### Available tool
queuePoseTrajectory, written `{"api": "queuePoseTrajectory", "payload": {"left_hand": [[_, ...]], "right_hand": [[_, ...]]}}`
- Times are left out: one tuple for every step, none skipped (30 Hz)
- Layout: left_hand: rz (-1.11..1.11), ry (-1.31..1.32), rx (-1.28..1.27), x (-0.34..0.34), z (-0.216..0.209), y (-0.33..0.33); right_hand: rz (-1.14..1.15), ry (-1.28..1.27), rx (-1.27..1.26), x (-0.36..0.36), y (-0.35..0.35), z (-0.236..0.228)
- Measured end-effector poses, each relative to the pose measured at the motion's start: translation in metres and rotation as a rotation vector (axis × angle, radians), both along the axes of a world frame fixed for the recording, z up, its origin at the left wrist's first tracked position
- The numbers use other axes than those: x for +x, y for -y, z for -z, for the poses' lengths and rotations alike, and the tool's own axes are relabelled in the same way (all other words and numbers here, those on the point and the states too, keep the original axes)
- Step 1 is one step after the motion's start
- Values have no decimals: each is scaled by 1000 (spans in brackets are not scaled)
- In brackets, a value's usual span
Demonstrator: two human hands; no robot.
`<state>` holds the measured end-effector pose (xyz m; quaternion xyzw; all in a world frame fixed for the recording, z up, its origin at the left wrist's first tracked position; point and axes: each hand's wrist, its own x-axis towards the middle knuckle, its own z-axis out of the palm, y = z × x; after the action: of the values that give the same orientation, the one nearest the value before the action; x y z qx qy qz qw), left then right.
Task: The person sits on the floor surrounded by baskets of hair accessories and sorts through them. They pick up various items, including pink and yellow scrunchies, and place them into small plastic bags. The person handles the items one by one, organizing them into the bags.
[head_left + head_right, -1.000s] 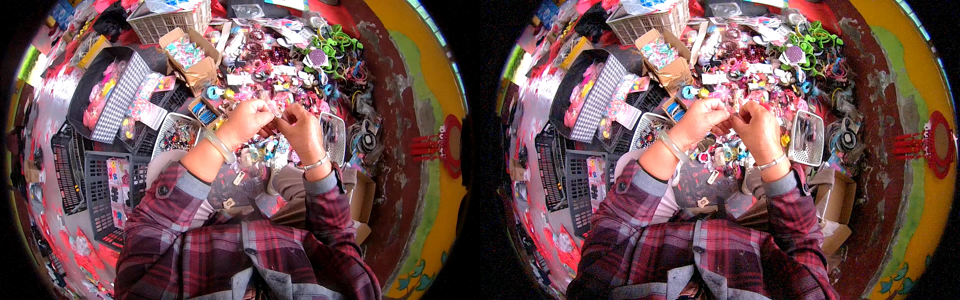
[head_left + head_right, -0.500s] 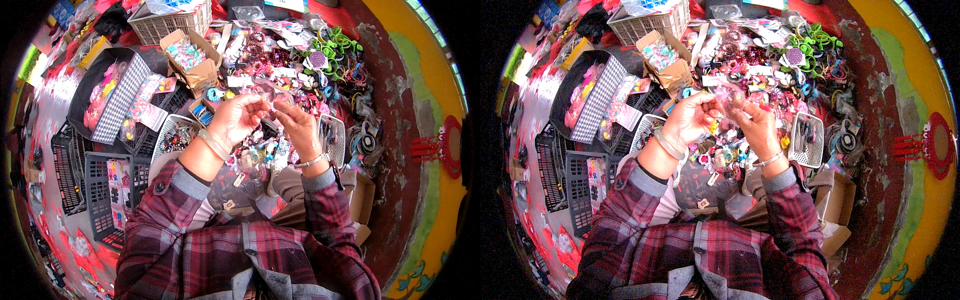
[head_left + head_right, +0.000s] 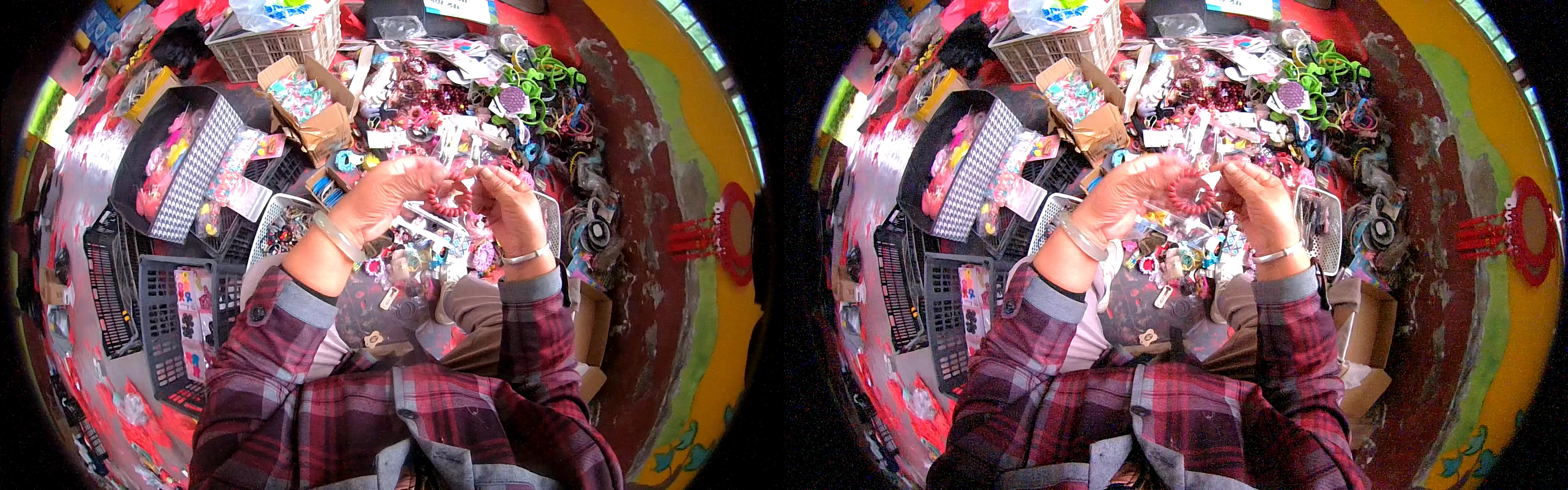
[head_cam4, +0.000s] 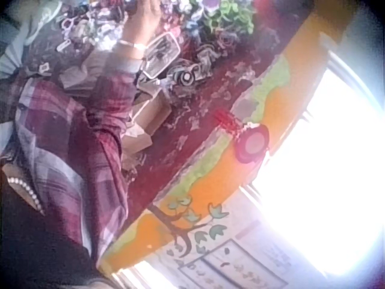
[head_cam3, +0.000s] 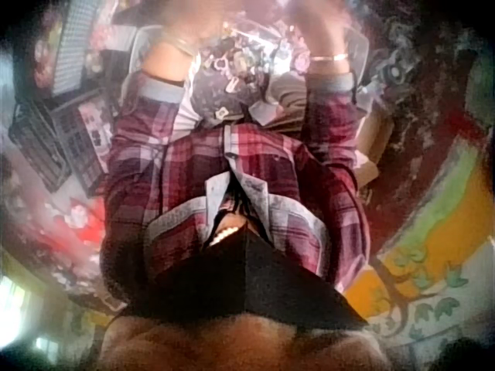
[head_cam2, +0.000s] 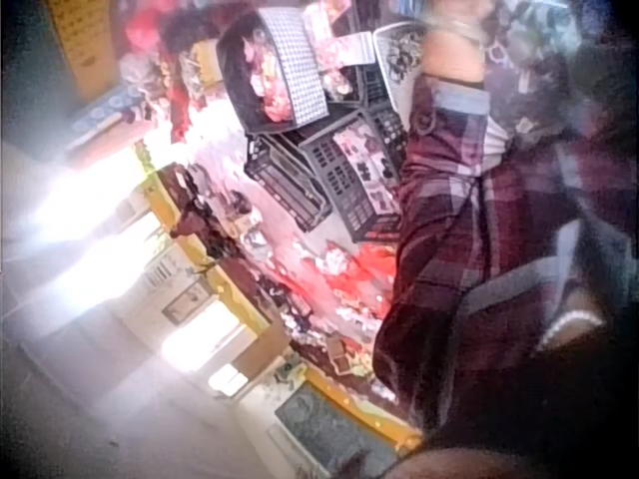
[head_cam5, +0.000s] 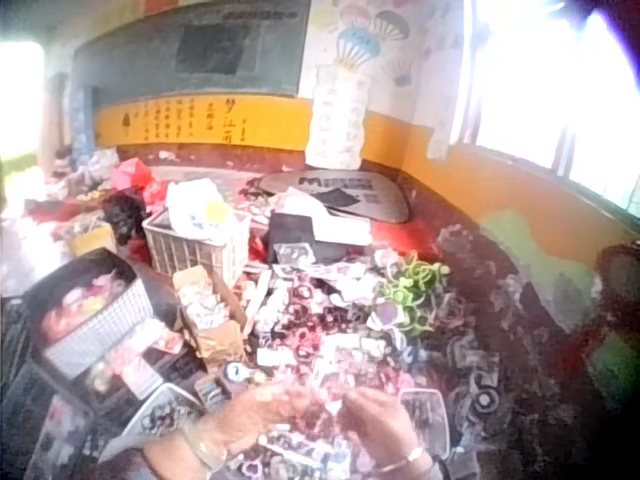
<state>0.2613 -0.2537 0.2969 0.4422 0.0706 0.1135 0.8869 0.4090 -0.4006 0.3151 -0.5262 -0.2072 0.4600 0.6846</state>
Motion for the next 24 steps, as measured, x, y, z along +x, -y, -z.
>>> {"api": "queuePoseTrajectory", "payload": {"left_hand": [[98,-105,-70,2,-3,3],[88,-111,-121,1,-17,11],[82,-120,-95,3,-12,10],[72,-131,-70,3,-10,9],[50,-128,-41,3,-8,9],[28,-125,-12,3,-7,8],[10,-120,16,4,-7,8],[3,-144,18,5,-7,8],[-5,-169,20,5,-7,9],[-14,-194,23,5,-6,9],[-14,-169,25,5,-4,10],[-14,-171,60,5,-1,9],[-14,-174,95,4,-2,8],[-15,-176,130,3,-3,7],[-100,-187,87,3,-6,9],[-128,-133,53,3,-8,8],[-156,-78,20,2,-10,6],[-184,-23,-14,2,-12,4],[-215,-18,1,2,-13,3],[-211,9,-41,2,-12,2],[-208,36,-83,2,-10,0],[-206,63,-125,2,-10,-1],[-198,80,-128,1,-11,-1],[-203,68,-136,1,-11,-1]], "right_hand": [[-3,6,9,0,0,2],[30,-1,-7,0,1,4],[63,-8,-22,0,2,5],[91,-16,-36,-2,1,3],[27,-4,-83,-5,-1,-8],[33,-19,-73,-8,-3,-7],[44,-32,-63,-9,-4,-5],[55,-45,-53,-8,-4,-2],[36,-40,-61,-6,-2,2],[25,-56,-58,-6,-3,4],[13,-72,-55,-7,-3,5],[2,-87,-51,-7,-3,6],[-18,-91,-26,-7,-3,7],[-20,-79,-37,-7,-2,8],[-21,-67,-49,-8,-2,8],[-24,-56,-60,-9,-2,7],[-22,-7,-57,-13,-2,4],[-31,25,-64,-17,-3,1],[-42,57,-71,-21,-4,-2],[-53,88,-78,-23,-5,-4],[-43,110,-69,-23,-6,3],[-46,81,-67,-24,-6,5],[-48,53,-65,-24,-7,6],[-50,25,-64,-23,-7,6]]}}
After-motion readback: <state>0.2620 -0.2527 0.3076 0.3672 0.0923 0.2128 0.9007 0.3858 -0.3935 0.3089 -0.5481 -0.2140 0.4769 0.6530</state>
